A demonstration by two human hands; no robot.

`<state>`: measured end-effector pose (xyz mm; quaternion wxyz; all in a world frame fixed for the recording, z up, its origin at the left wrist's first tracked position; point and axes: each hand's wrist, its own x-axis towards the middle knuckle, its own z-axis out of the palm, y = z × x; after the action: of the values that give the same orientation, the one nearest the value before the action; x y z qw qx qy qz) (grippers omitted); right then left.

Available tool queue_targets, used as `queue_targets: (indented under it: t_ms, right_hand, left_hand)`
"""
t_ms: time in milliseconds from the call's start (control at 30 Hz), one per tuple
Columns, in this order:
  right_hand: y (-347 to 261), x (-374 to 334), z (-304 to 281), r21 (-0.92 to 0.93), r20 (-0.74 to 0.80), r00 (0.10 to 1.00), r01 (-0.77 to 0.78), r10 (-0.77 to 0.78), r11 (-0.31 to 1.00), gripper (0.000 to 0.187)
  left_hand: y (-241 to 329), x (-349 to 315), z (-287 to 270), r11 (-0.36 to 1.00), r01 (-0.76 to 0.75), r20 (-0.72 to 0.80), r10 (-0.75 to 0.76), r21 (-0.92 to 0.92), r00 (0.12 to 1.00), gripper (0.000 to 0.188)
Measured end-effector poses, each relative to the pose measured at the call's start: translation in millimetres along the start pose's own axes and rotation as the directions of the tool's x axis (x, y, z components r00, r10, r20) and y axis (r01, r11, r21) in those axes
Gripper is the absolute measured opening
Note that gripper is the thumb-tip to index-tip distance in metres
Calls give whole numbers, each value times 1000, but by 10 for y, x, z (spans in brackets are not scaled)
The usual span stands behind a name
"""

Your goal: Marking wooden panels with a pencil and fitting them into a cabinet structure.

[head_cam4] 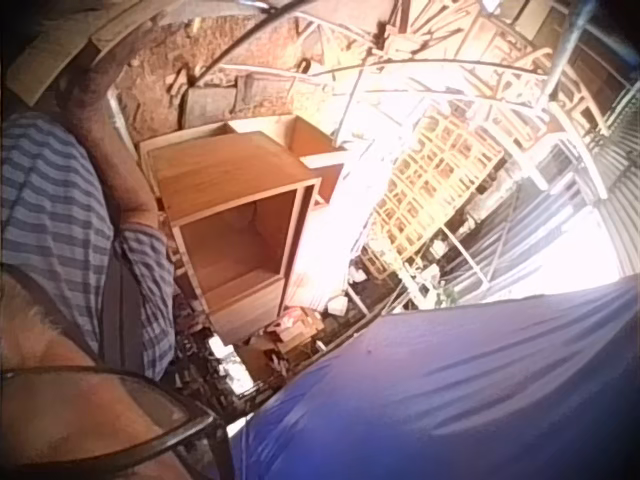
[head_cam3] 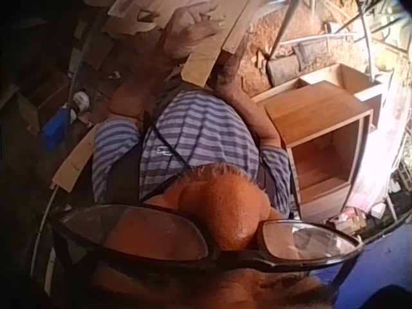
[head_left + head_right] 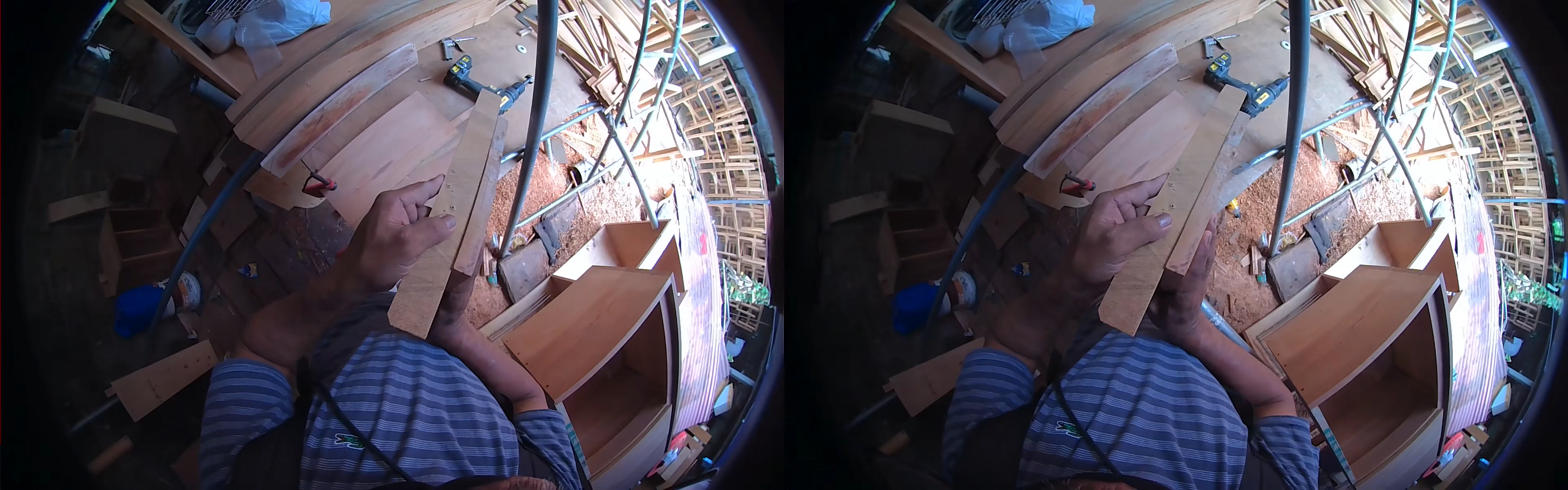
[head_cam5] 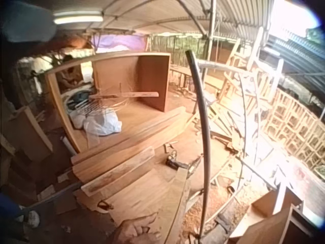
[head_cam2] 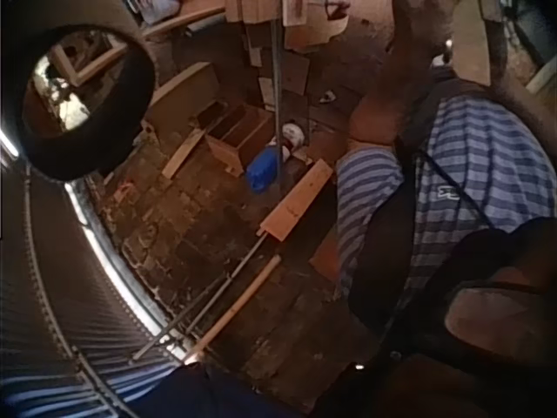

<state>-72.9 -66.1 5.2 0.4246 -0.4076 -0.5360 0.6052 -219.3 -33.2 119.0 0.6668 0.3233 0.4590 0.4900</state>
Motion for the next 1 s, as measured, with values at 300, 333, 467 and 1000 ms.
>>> queue_targets:
  t_ms: [300, 333, 467, 1000]
  right_hand:
    - [30, -5, 60, -50, 25, 1000, -17, 18, 999, 102]
    - [36, -4, 93, -53, 24, 1000, -17, 19, 998, 102]
    - [28, 30, 64, -63, 22, 999, -27, 29, 998, 102]
    - [69, -6, 30, -147, -1, 999, 44, -45, 988, 102]
  left_hand:
    - [43, -8, 0, 998, -44, 12, 44, -39, 999, 48]
    - [48, -2, -13, 998, -37, 12, 38, -41, 999, 48]
    - [74, 15, -47, 999, -18, 24, 19, -35, 1000, 48]
    - [34, -5, -6, 997, -33, 39, 36, -68, 999, 46]
